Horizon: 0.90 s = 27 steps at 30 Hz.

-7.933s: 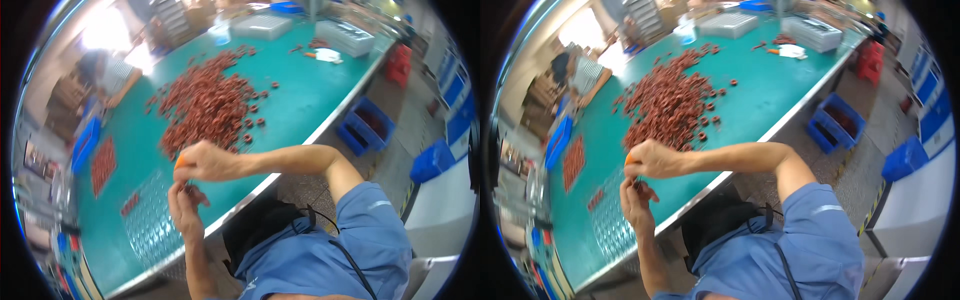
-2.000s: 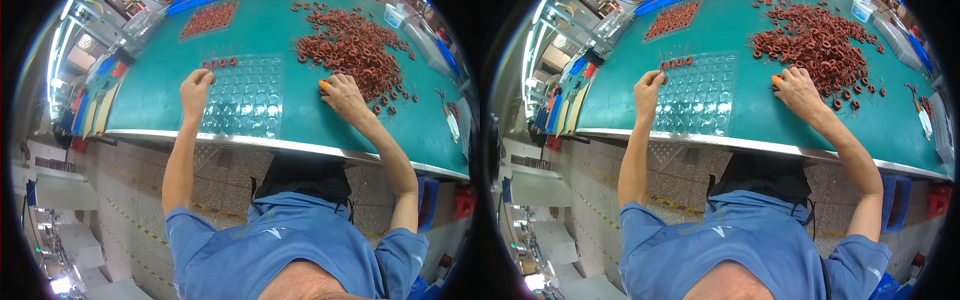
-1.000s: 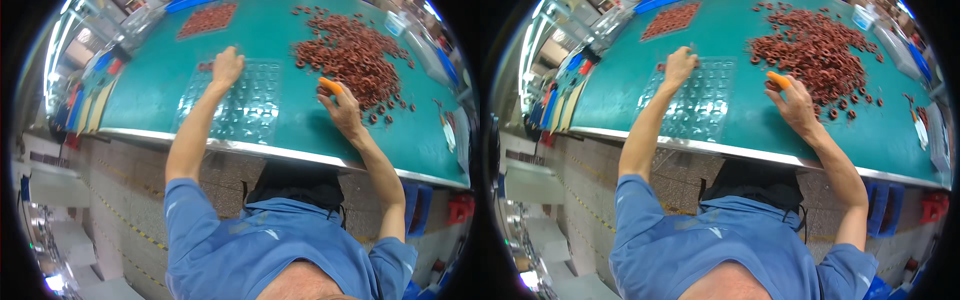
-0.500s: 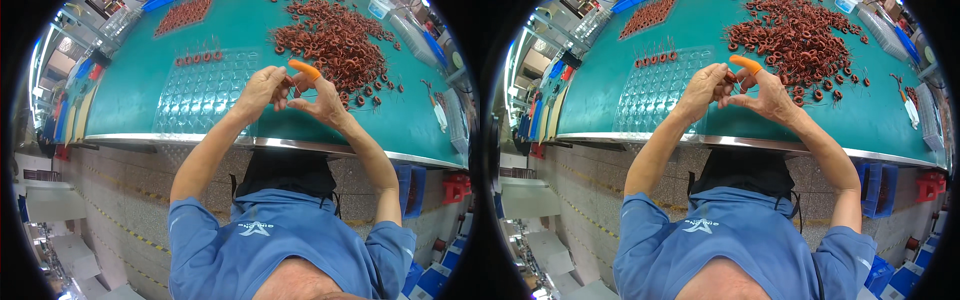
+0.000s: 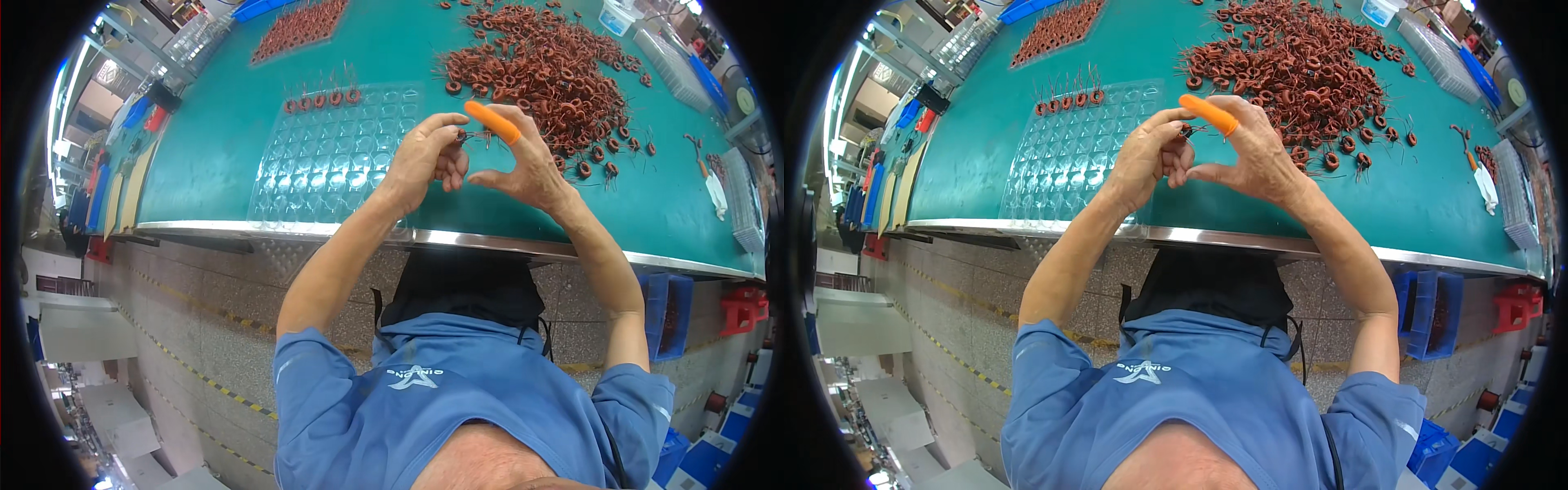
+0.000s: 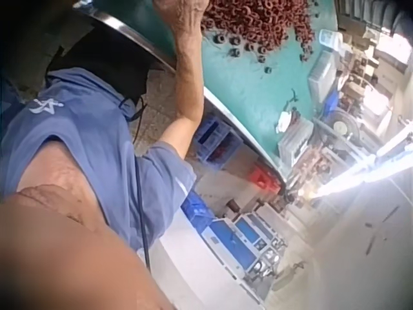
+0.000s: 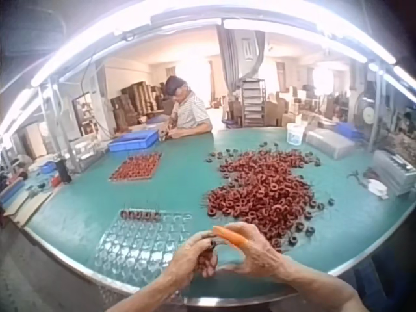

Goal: Picking up small copper coils, trimming or adjusting wires with a small hand tool, and placing them into a plastic component tray.

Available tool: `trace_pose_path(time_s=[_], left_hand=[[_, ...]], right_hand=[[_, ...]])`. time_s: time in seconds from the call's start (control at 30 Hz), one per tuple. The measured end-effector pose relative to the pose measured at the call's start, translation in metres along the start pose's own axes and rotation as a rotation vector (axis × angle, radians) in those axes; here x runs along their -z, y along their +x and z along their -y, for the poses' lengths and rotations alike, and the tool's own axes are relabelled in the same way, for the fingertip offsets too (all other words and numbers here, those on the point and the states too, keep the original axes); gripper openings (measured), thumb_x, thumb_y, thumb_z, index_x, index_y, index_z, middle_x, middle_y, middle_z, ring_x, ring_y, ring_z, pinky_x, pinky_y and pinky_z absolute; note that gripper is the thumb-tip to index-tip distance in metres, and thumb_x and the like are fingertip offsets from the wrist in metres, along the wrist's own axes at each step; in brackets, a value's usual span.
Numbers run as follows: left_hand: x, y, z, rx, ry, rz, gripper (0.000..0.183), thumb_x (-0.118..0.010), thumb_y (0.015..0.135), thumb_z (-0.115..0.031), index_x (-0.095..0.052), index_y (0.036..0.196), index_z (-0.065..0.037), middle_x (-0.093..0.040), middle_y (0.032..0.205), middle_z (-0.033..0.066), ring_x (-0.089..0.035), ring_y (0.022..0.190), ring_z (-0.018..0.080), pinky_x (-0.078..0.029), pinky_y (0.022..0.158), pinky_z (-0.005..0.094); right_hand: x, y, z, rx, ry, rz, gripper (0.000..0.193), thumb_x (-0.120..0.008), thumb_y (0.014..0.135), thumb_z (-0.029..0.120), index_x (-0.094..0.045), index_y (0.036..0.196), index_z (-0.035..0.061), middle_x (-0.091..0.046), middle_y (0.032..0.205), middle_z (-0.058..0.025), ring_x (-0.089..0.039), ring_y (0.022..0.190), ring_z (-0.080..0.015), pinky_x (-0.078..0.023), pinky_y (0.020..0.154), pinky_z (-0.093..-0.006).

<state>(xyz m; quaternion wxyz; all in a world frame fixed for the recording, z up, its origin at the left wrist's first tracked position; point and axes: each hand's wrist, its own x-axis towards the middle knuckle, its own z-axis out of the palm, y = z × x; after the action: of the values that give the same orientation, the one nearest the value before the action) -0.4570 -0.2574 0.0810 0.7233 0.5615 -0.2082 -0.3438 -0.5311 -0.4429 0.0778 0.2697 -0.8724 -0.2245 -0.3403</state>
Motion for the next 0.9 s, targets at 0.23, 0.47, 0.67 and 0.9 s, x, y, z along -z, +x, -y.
trace_pose_path(time_s=[0.23,0.47,0.67,0.9], left_hand=[[-0.025,0.006,0.003,0.041,0.012,0.129,0.041,-0.042,0.101,-0.04,-0.057,0.106,-0.002,-0.058,0.08,0.0079,-0.056,0.062,0.0153,-0.046,0.053,0.028],[-0.031,-0.02,0.002,-0.105,-0.001,0.069,0.028,-0.043,0.103,-0.027,-0.054,0.108,-0.001,-0.055,0.089,0.0072,-0.055,0.065,0.0149,-0.045,0.055,0.0254],[-0.034,-0.012,0.001,-0.092,-0.048,0.041,0.028,-0.049,0.101,-0.021,-0.056,0.115,0.002,-0.057,0.09,0.0074,-0.057,0.067,0.0142,-0.046,0.056,0.0253],[-0.032,0.014,0.007,-0.195,-0.069,-0.158,0.026,-0.05,0.099,-0.019,-0.062,0.103,0.003,-0.059,0.077,0.0043,-0.054,0.06,0.0121,-0.043,0.053,0.0239]], right_hand=[[0.008,-0.011,-0.007,0.025,-0.076,-0.185,0.017,-0.07,0.082,0.016,-0.067,0.095,0.0057,-0.064,0.09,-0.0102,-0.062,0.075,-0.0266,-0.051,0.063,-0.0354],[0.009,0.0,0.018,-0.475,0.605,-0.089,0.036,-0.068,0.089,0.027,-0.062,0.107,-0.0041,-0.067,0.085,-0.0147,-0.065,0.08,-0.0165,-0.051,0.069,-0.0307],[0.007,-0.007,0.005,-0.244,0.302,-0.204,0.02,-0.068,0.087,0.027,-0.071,0.092,0.0077,-0.062,0.088,-0.0061,-0.06,0.082,-0.0189,-0.047,0.073,-0.0332],[0.01,0.008,0.005,0.284,-0.402,-0.235,0.013,-0.067,0.08,0.016,-0.06,0.075,0.0064,-0.048,0.076,-0.0019,-0.049,0.076,-0.0187,-0.042,0.075,-0.0344]])
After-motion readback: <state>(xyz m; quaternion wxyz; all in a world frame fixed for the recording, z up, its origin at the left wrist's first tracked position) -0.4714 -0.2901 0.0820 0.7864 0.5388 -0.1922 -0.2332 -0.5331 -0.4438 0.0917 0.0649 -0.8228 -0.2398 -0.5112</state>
